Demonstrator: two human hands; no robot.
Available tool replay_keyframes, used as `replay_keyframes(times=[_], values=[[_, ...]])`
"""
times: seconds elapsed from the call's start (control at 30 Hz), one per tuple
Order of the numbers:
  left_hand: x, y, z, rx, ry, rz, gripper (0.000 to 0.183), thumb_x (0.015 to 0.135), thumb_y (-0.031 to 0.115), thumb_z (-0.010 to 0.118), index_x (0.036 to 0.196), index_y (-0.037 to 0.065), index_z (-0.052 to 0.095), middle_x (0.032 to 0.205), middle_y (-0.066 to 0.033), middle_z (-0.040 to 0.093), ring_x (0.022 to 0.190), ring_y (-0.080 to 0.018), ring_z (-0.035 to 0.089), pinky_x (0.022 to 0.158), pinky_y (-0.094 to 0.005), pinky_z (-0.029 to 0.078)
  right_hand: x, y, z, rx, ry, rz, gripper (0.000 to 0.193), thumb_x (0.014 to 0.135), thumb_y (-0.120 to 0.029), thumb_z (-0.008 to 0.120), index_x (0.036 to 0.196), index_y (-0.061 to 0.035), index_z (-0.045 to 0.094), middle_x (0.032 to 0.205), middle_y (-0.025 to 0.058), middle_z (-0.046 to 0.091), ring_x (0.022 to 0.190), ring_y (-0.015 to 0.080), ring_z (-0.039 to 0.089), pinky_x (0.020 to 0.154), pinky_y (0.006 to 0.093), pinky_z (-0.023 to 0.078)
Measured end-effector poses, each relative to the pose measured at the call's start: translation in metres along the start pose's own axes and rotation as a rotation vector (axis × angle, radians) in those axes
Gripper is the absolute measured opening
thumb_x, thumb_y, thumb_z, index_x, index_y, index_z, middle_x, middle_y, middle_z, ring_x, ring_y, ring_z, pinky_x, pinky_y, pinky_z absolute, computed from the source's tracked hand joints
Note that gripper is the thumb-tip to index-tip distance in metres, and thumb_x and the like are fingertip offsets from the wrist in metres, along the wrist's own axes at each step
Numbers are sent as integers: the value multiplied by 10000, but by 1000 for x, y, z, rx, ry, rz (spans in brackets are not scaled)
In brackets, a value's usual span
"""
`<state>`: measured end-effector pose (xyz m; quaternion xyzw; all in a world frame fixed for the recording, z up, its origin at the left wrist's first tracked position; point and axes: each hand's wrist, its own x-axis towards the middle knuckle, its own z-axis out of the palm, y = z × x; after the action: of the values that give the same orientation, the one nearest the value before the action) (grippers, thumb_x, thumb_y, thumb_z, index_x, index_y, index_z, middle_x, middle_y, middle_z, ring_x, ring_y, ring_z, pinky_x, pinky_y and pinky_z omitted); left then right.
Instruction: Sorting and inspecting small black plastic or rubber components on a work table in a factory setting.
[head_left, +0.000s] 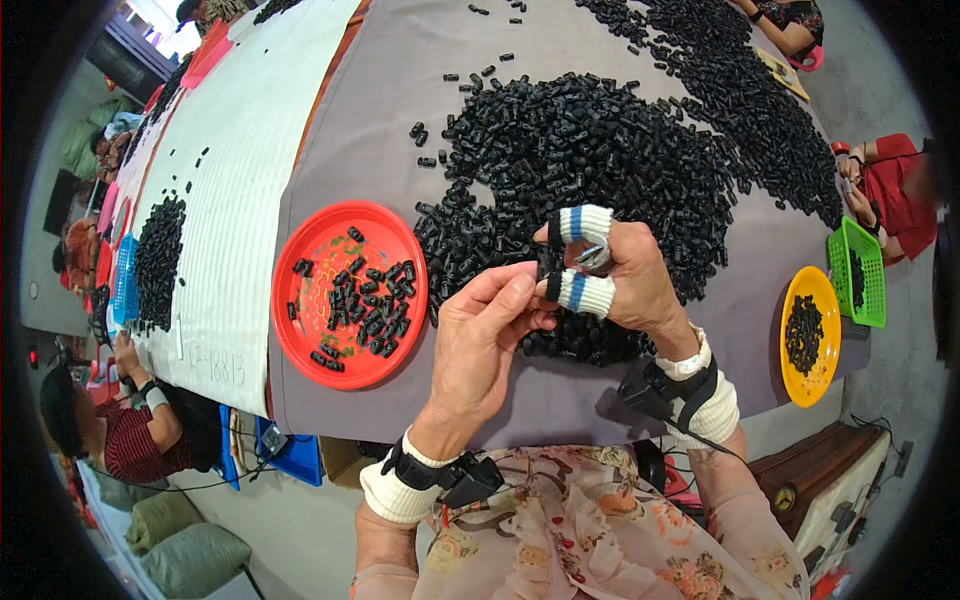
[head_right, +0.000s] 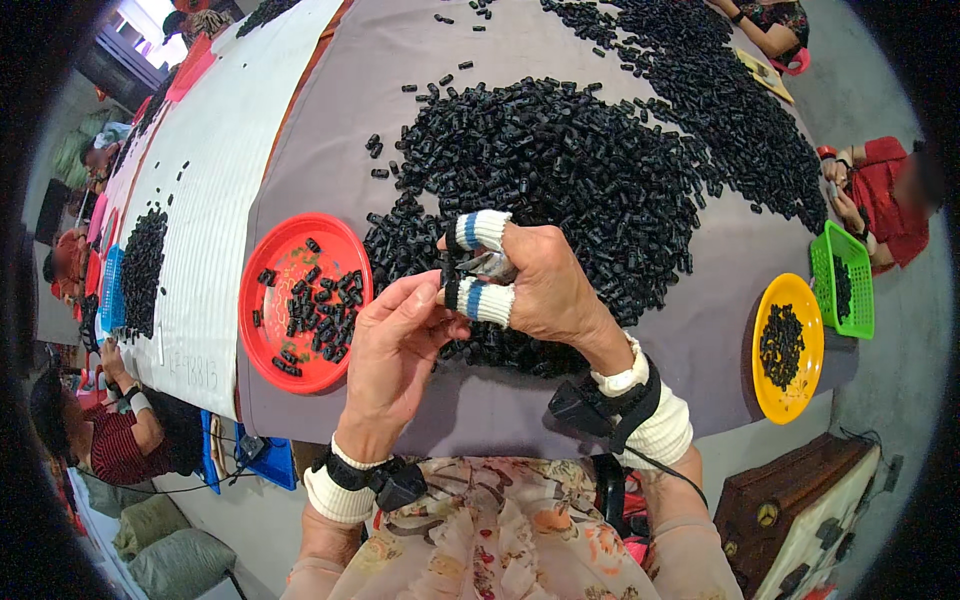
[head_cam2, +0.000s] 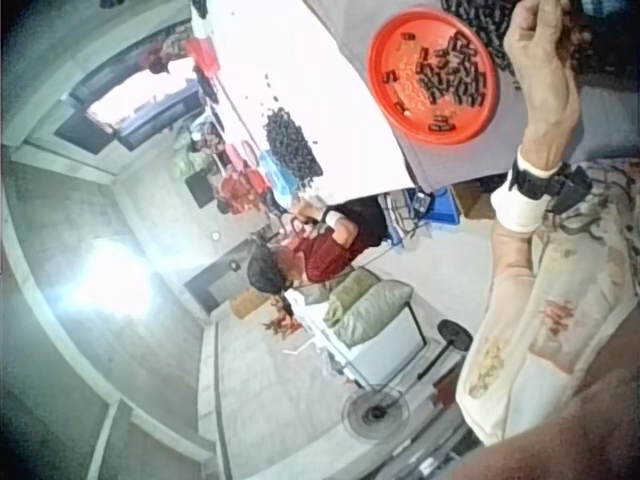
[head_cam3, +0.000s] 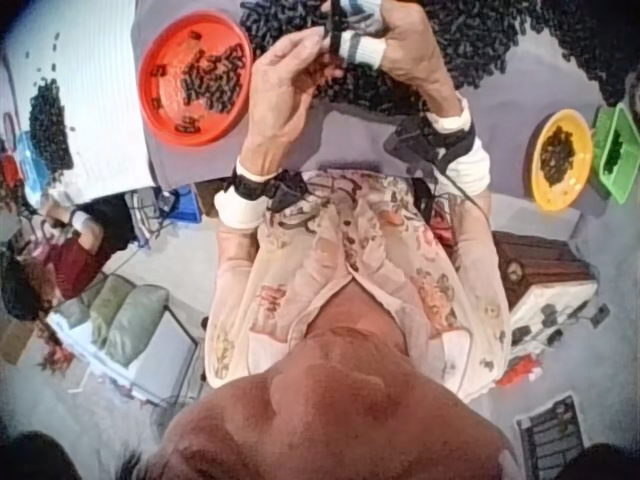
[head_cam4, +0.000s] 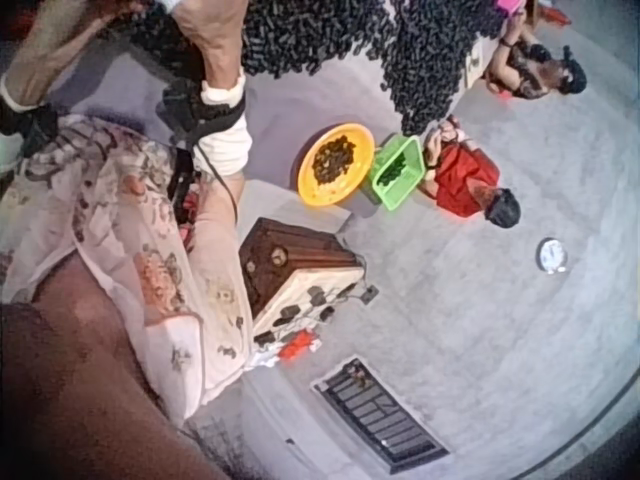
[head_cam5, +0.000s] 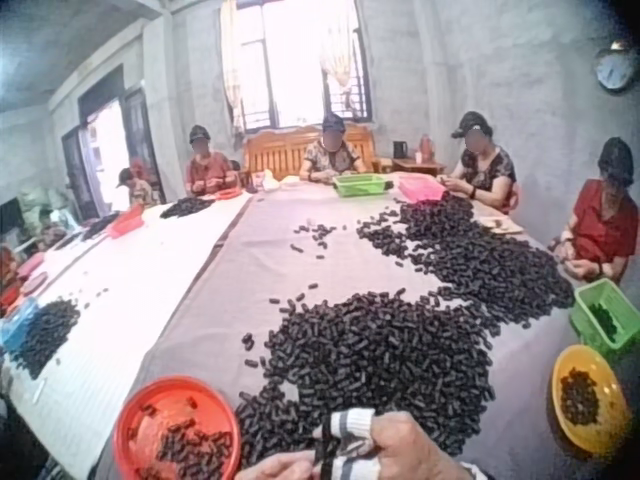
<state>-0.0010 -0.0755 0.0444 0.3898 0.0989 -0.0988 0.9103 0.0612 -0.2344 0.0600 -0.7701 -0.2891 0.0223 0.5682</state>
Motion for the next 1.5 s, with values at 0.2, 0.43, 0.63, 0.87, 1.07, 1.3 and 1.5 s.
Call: replay_keyframes(times=[0.2, 0.43, 0.63, 0.87, 1.07, 1.3, 1.5], values=[[5, 4, 0, 72, -1, 21, 234, 878, 150, 541, 1044, -10, 578, 928, -76, 623, 815, -146, 586, 704, -314, 488, -2, 2, 1, 99, -41, 28, 315, 703, -74, 693, 979, 24, 578, 707, 80, 639, 604, 112, 631, 538, 238, 502], [16, 0, 1, -100, -64, -59, 280, 865, 129, 569, 1109, -6, 541, 879, -47, 613, 750, -106, 581, 694, -285, 496, -3, 6, 2, 90, -29, 10, 287, 717, -110, 707, 942, 8, 572, 693, 78, 630, 602, 104, 617, 543, 243, 494], [21, -1, -8, -156, -127, -51, 278, 867, 114, 561, 1120, 1, 537, 889, -51, 607, 737, -118, 575, 697, -290, 486, 0, 1, 2, 77, -8, 66, 330, 706, -161, 733, 941, -12, 555, 679, 66, 617, 597, 91, 579, 545, 242, 468], [17, 7, -8, -196, -160, -34, 225, 874, 99, 547, 1075, -3, 547, 872, -94, 611, 732, -149, 577, 671, -287, 476, 3, -3, -4, 108, -87, 129, 307, 692, -214, 753, 850, -18, 577, 655, 52, 589, 586, 74, 526, 545, 240, 442], [21, 7, -14, -220, -207, -42, 188, 872, 82, 542, 1047, 13, 558, 899, -68, 607, 753, -125, 575, 694, -276, 472, 8, -4, -6, 47, -209, 154, 351, 678, -295, 754, 773, -12, 569, 615, 67, 555, 548, 104, 490, 512, 280, 403], [20, 9, -9, -163, -212, -48, 180, 866, 76, 548, 1032, 12, 566, 923, -54, 608, 818, -116, 572, 736, -259, 470, 16, -20, -11, -113, -308, 192, 425, 619, -332, 770, 718, 8, 536, 593, 96, 532, 526, 171, 492, 513, 313, 401], [21, 8, -6, -145, -210, -46, 171, 863, 73, 550, 1020, 10, 572, 936, -63, 606, 818, -117, 572, 738, -260, 470, 15, -17, -11, -139, -278, 183, 427, 608, -325, 750, 668, 20, 506, 543, 106, 492, 485, 208, 473, 489, 341, 391]])
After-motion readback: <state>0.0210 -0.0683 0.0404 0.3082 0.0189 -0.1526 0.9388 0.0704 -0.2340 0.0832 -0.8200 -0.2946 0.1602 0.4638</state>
